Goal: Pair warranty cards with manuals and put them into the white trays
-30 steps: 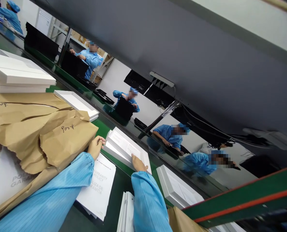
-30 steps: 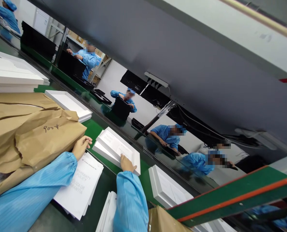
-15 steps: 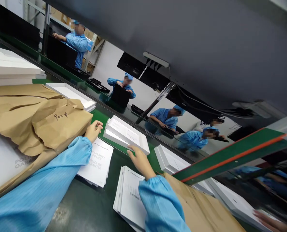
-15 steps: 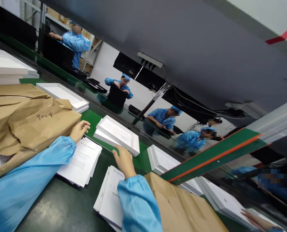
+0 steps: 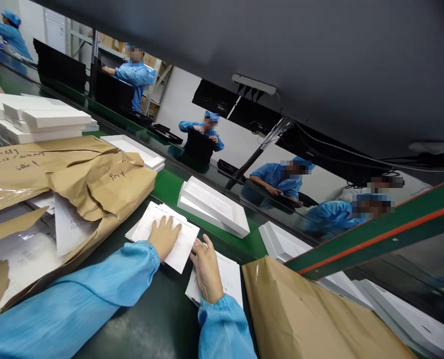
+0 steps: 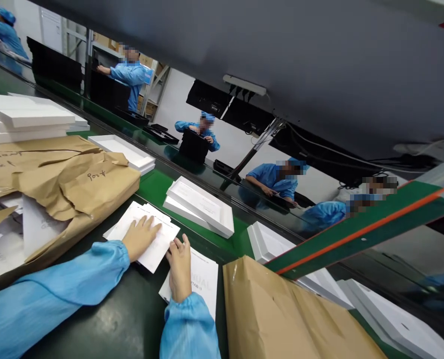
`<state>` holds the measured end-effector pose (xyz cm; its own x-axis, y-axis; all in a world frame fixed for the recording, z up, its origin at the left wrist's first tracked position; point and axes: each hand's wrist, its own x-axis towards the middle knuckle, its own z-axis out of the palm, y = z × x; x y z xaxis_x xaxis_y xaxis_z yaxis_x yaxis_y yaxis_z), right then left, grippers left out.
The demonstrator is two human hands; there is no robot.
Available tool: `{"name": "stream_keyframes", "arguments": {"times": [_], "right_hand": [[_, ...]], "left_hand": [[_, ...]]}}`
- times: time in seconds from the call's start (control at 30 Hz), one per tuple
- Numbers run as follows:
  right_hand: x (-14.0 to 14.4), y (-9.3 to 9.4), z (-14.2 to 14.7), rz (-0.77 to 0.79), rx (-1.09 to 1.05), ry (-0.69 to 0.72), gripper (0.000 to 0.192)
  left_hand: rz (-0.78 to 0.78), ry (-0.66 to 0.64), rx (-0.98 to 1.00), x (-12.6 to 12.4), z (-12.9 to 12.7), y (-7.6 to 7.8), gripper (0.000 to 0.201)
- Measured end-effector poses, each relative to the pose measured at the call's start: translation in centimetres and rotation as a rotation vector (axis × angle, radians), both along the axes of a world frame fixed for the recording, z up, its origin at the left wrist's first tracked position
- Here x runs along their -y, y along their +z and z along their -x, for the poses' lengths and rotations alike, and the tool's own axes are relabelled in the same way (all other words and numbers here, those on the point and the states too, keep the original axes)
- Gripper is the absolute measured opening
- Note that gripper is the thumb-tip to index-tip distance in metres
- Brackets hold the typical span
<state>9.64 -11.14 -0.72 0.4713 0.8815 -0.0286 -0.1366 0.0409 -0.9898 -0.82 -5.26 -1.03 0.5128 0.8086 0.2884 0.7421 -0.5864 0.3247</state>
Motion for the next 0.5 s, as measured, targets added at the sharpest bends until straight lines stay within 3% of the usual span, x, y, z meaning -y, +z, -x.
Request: {"name": "stream_keyframes", "arguments": {"times": [0.13, 0.23, 0.33, 0.4, 0.5], "right_hand": [[0.3, 0.3, 0.0, -0.031, -0.082, 0.097, 0.038], [0.6, 0.7, 0.2, -0.130, -0.026, 0.023, 0.024], [0.9, 1.4, -0.4, -0.183, 0.052, -0.033, 0.015], [1.2, 1.7, -1.1, -0.147, 0.104, -0.040, 0.014], [1.5, 1.7, -2.0, -0.098, 0.138, -0.037, 0.015]], "left_hand": [[0.072, -0.127, 0.269, -1.1, 0.4, 0.1, 0.047], [0.254, -0.104, 0.457, -2.4, 1.1, 0.6, 0.056], [0.431, -0.223, 0.526, -3.1, 1.2, 0.9, 0.034], [0.447, -0.294, 0.563, -3.1, 1.0, 0.9, 0.026], [0.391, -0.224, 0.515, -2.6, 0.7, 1.0, 0.029]]}}
